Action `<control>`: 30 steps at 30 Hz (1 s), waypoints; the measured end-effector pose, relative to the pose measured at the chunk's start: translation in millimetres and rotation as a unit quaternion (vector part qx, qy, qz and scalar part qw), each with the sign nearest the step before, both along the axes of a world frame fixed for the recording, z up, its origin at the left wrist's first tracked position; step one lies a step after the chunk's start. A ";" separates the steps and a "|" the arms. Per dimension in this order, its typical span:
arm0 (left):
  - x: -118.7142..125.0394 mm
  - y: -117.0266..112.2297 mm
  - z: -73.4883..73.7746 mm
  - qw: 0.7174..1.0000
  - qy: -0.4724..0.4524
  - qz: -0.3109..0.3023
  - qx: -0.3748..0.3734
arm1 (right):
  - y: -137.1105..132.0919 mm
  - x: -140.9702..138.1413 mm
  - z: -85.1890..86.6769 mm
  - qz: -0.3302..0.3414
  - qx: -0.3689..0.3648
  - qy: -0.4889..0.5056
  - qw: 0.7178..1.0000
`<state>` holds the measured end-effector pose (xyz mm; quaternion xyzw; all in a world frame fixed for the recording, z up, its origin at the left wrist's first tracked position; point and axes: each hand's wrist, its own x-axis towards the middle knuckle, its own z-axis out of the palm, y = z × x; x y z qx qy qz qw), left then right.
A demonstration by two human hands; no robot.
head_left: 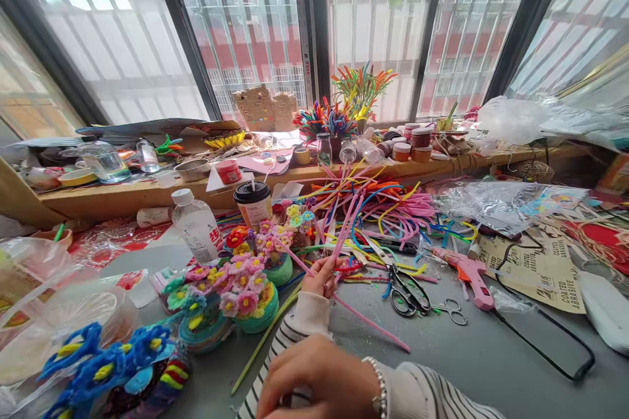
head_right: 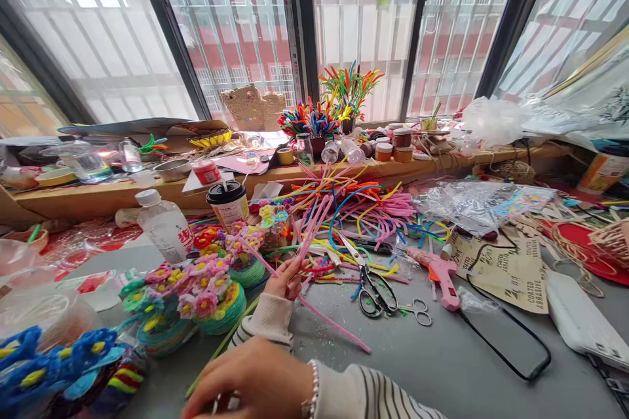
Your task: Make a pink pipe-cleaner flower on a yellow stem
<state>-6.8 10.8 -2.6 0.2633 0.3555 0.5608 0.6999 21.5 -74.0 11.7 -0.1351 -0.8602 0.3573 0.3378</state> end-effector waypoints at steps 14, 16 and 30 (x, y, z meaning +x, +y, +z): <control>7.4 -1.1 2.6 0.997 0.056 -0.019 0.043 | 54.3 103.7 -11.9 -0.308 -0.255 0.164 0.902; 8.9 -3.8 3.8 0.994 0.083 -0.043 0.053 | 57.4 107.9 -13.3 -0.277 -0.316 0.240 0.875; 14.2 -8.7 2.0 0.980 0.163 -0.081 0.078 | 61.5 122.2 -10.8 -0.275 -0.358 0.339 0.825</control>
